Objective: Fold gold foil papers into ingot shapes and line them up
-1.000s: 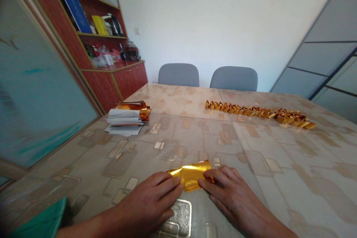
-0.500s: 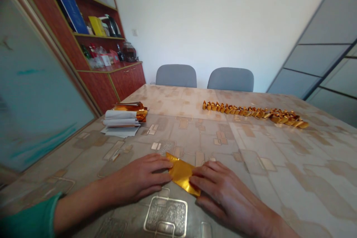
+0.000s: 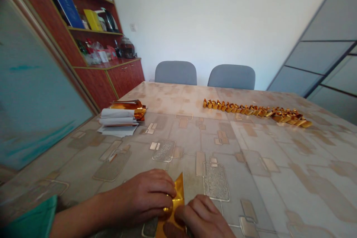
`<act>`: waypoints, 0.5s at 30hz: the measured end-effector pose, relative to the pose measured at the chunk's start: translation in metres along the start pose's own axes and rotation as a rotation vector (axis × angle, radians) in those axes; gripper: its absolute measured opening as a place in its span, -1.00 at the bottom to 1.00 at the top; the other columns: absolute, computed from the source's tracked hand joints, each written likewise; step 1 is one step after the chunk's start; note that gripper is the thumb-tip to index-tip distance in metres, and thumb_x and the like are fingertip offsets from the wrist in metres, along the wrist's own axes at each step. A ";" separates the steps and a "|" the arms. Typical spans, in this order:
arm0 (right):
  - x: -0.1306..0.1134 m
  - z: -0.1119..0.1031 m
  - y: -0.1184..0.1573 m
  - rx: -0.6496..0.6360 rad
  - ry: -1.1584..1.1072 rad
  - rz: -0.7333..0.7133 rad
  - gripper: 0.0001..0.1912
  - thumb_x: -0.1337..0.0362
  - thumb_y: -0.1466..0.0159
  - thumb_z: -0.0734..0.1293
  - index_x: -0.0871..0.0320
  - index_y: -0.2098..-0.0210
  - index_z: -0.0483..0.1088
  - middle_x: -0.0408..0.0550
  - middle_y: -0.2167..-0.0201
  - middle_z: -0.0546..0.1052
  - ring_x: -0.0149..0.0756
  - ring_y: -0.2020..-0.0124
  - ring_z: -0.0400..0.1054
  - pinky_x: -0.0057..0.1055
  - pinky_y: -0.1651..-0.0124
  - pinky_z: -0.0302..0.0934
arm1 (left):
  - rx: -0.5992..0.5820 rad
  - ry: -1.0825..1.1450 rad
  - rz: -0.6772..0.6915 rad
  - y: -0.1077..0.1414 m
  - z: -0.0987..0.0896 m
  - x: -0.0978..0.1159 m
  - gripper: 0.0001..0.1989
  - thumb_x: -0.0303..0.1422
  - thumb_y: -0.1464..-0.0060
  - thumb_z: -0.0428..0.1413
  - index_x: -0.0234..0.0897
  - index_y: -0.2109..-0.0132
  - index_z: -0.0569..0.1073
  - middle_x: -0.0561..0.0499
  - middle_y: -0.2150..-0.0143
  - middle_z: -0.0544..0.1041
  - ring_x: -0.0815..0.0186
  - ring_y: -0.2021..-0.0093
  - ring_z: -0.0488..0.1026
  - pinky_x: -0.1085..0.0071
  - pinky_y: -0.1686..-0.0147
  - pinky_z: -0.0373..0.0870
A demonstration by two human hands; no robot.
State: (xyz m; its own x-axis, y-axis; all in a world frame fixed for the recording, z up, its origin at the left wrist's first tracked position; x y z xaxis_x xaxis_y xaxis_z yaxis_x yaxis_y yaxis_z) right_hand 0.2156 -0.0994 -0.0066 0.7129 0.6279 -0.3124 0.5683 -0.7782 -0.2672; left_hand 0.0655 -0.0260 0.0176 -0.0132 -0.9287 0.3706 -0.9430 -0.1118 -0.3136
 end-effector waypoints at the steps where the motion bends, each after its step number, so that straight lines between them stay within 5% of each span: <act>1: 0.000 -0.003 0.000 0.029 -0.011 0.015 -0.86 0.19 -0.43 0.30 0.01 0.07 0.46 -0.15 0.32 0.58 -0.31 0.30 0.45 -0.45 0.23 0.33 | -0.012 0.006 0.011 0.000 0.000 0.000 -0.82 -0.39 -0.37 -0.03 -0.28 0.11 0.48 -0.08 0.04 0.60 0.23 0.03 0.49 0.28 -0.08 0.34; 4: -0.007 -0.021 -0.009 -0.045 -0.055 -0.092 -0.68 0.20 -0.42 0.29 0.02 -0.15 0.37 -0.04 0.04 0.60 -0.21 0.10 0.48 -0.35 0.04 0.38 | -0.026 -0.011 0.018 -0.006 -0.004 -0.008 -0.82 -0.42 -0.37 -0.03 -0.27 0.06 0.46 -0.08 -0.01 0.60 0.22 -0.08 0.46 0.22 -0.21 0.25; 7: -0.001 -0.041 -0.021 -0.138 -0.129 0.007 -0.55 0.15 -0.33 0.40 0.09 -0.17 0.37 0.04 -0.12 0.52 -0.11 -0.09 0.40 -0.26 -0.17 0.30 | -0.032 -0.071 0.000 -0.014 -0.009 -0.018 -0.82 -0.46 -0.37 -0.02 -0.24 0.10 0.48 -0.05 0.04 0.61 0.23 -0.10 0.44 0.21 -0.22 0.24; 11: 0.006 -0.039 -0.029 -0.240 -0.197 0.066 -0.62 0.14 -0.35 0.37 0.09 -0.12 0.40 0.03 -0.07 0.49 -0.09 -0.08 0.34 -0.15 -0.18 0.27 | 0.046 -0.195 -0.060 -0.016 -0.015 -0.011 -0.81 -0.42 -0.37 0.00 -0.26 0.16 0.51 -0.05 0.13 0.60 0.24 0.09 0.46 0.29 0.02 0.36; 15: 0.019 -0.024 -0.028 -0.174 -0.127 0.162 -0.64 0.15 -0.39 0.31 0.16 -0.12 0.38 0.10 -0.04 0.45 -0.05 -0.07 0.29 -0.07 -0.15 0.26 | 0.040 -0.164 -0.205 -0.005 -0.015 0.007 -0.85 -0.28 -0.31 0.08 -0.25 0.13 0.48 -0.05 0.18 0.55 0.21 0.17 0.44 0.32 0.18 0.37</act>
State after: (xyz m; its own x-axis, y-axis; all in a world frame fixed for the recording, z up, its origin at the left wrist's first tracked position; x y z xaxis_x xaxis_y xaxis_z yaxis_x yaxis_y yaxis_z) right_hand 0.2234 -0.0659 0.0167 0.7492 0.4828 -0.4535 0.5208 -0.8524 -0.0470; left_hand 0.0650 -0.0263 0.0346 0.2338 -0.9299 0.2841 -0.9064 -0.3142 -0.2824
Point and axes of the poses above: each hand's wrist, its own y-axis away from the middle knuckle, its own z-axis out of the palm, x = y × z, the point moved 5 cm from there along -y, towards the middle knuckle
